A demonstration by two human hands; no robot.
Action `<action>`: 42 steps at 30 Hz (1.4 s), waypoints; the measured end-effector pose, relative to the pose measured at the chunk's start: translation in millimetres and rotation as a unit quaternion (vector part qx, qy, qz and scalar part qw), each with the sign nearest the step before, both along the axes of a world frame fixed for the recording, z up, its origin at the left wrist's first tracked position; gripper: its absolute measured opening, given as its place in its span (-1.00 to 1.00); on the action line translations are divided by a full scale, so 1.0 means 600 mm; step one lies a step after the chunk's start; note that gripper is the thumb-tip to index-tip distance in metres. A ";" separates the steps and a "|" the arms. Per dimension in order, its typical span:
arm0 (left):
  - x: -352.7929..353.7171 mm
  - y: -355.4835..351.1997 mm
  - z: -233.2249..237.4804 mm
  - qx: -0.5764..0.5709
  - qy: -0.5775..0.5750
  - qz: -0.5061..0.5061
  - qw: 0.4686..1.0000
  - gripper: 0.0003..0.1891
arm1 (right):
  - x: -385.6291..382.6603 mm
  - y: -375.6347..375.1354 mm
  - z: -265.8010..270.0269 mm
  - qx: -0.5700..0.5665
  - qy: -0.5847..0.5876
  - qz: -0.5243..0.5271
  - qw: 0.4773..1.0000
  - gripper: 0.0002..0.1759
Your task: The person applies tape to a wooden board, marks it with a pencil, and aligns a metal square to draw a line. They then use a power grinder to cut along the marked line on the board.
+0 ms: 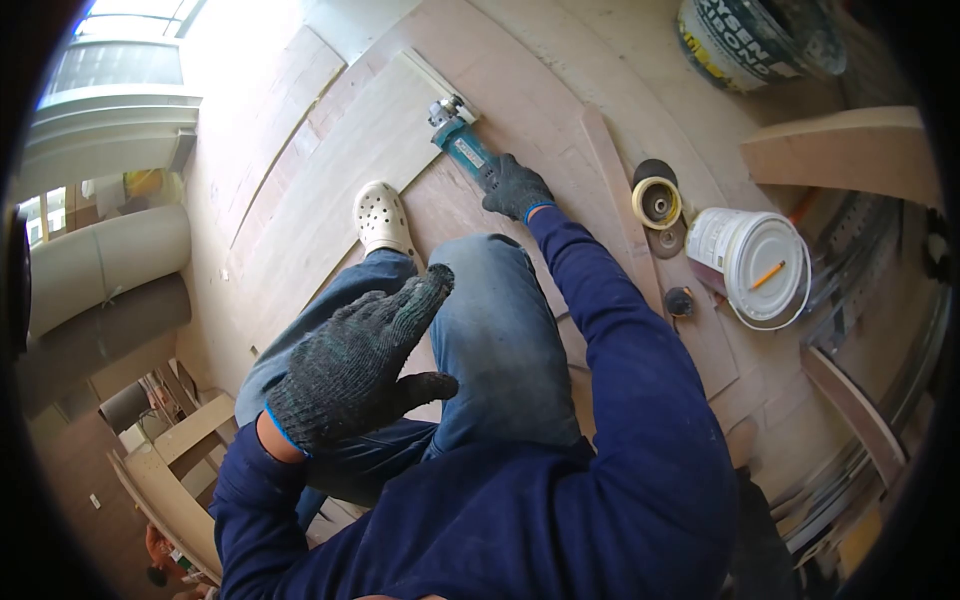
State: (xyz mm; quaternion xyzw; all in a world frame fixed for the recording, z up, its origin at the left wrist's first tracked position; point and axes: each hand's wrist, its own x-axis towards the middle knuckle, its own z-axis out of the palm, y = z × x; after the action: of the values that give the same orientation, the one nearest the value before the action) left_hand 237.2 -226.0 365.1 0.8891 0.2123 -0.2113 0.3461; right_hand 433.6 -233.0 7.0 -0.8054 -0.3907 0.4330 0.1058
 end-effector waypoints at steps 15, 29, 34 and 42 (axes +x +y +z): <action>0.002 -0.006 -0.008 0.008 0.009 -0.018 1.000 -0.10 | 0.006 0.011 0.013 -0.031 0.030 0.005 0.999 -0.15; 0.002 -0.001 0.001 0.004 0.017 -0.013 1.000 -0.09 | 0.002 -0.023 0.009 -0.011 0.014 0.008 1.000 -0.10; -0.002 -0.004 -0.002 0.023 -0.002 -0.023 0.999 -0.09 | 0.001 -0.020 0.009 -0.020 0.015 0.009 1.000 -0.07; 0.001 -0.006 -0.002 0.007 0.001 -0.021 1.000 -0.08 | 0.002 -0.018 -0.001 -0.011 0.019 0.005 1.000 -0.09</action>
State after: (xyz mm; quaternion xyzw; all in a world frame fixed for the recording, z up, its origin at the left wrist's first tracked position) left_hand 238.0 -229.7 363.7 0.8957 0.1955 -0.2179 0.3346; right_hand 434.7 -243.9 6.1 -0.7963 -0.3878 0.4527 0.1025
